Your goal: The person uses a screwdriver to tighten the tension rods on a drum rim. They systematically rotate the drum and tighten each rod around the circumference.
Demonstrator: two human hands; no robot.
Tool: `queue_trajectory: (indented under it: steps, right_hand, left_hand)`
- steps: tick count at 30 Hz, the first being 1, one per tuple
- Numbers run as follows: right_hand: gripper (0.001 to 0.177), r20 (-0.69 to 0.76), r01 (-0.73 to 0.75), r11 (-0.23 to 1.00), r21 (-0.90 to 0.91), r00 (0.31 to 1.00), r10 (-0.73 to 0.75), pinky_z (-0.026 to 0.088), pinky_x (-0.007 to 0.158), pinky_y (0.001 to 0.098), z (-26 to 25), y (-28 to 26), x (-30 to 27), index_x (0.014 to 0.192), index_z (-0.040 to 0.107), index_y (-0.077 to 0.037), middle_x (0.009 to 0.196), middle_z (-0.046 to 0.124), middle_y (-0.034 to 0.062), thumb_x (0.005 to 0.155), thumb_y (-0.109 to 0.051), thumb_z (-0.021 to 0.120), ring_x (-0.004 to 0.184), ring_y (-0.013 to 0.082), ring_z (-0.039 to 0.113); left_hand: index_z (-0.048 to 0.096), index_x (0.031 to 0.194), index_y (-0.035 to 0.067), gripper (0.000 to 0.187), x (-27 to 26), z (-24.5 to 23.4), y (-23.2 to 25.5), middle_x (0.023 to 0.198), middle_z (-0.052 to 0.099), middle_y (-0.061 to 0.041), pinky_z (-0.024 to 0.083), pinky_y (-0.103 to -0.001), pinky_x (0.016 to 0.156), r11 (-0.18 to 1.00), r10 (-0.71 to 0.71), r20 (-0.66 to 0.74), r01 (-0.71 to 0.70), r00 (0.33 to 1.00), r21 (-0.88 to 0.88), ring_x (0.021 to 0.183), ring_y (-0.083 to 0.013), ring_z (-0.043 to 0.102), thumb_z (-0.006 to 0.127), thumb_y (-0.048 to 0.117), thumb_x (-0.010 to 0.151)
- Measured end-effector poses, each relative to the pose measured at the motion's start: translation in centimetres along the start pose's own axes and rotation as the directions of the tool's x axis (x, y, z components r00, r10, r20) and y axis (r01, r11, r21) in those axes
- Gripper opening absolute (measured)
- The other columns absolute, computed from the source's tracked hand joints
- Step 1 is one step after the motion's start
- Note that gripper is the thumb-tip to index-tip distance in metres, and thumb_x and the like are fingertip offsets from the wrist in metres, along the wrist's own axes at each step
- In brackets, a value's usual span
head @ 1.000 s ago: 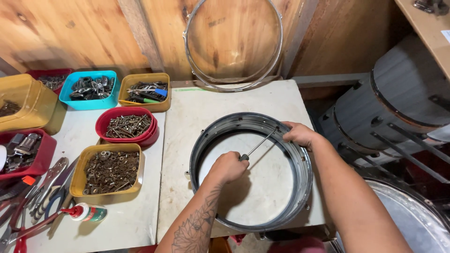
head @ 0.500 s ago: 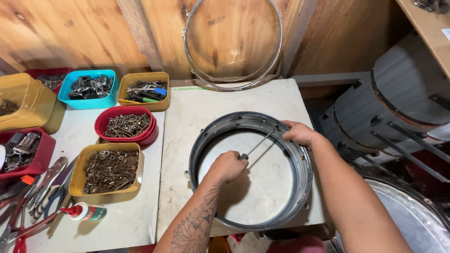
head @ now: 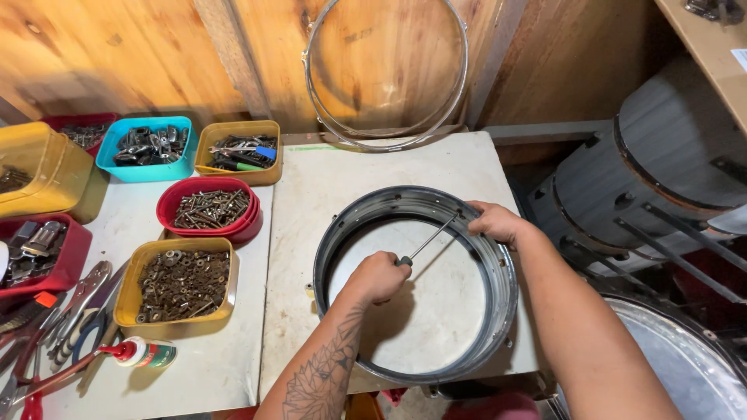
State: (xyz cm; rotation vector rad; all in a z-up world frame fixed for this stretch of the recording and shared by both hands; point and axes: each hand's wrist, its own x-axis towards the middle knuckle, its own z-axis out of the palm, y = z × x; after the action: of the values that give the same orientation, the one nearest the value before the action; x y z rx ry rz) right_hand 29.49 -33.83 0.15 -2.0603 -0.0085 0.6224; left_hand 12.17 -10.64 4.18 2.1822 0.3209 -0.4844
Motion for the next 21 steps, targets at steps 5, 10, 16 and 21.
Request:
queue_trajectory:
  steps: [5,10,16,21]
  right_hand:
    - [0.082,-0.002,0.01,1.0,0.004,1.0,-0.01,0.056,0.085,0.0467,0.0,-0.3,-0.5,0.139,0.065,-0.015,0.121,0.068,0.0256,0.059,-0.001,0.072,0.109,0.0386,0.065]
    - [0.082,0.008,0.02,1.0,-0.006,1.0,-0.02,0.056,0.085,0.0459,0.1,-0.2,-0.4,0.139,0.065,-0.017,0.122,0.068,0.0246,0.06,-0.002,0.074,0.109,0.0381,0.066]
    - [0.081,0.007,0.05,0.999,-0.001,0.999,-0.05,0.055,0.088,0.0447,-0.3,1.2,1.0,0.14,0.064,-0.014,0.121,0.069,0.0246,0.06,-0.003,0.072,0.111,0.038,0.065]
    - [0.083,0.003,0.071,0.997,-0.022,0.997,-0.071,0.053,0.093,0.0462,-0.2,0.0,-0.4,0.141,0.063,-0.011,0.124,0.067,0.0257,0.059,-0.004,0.074,0.116,0.0386,0.063]
  left_hand:
    - [0.073,0.091,0.001,0.028,4.3,2.8,-3.4,0.064,0.068,-0.018,0.059,-0.039,0.043,0.911,-0.063,0.16,0.123,0.985,-0.394,0.05,-0.0263,0.068,0.063,0.025,0.082]
    - [0.064,0.109,0.004,0.037,5.5,4.2,-4.3,0.079,0.066,-0.012,0.063,-0.037,0.056,0.766,-0.134,0.431,0.369,0.893,-0.526,0.063,-0.0209,0.069,0.054,0.038,0.098]
    - [0.063,0.109,0.014,0.039,6.0,5.3,-3.9,0.078,0.07,-0.009,0.06,-0.035,0.054,0.788,-0.178,0.528,0.442,0.83,-0.428,0.059,-0.02,0.065,0.049,0.048,0.096]
    - [0.066,0.099,0.006,0.04,4.4,5.1,-3.3,0.071,0.065,-0.011,0.052,-0.029,0.042,0.666,-0.177,0.439,0.436,0.881,-0.606,0.048,-0.0181,0.058,0.047,0.041,0.094]
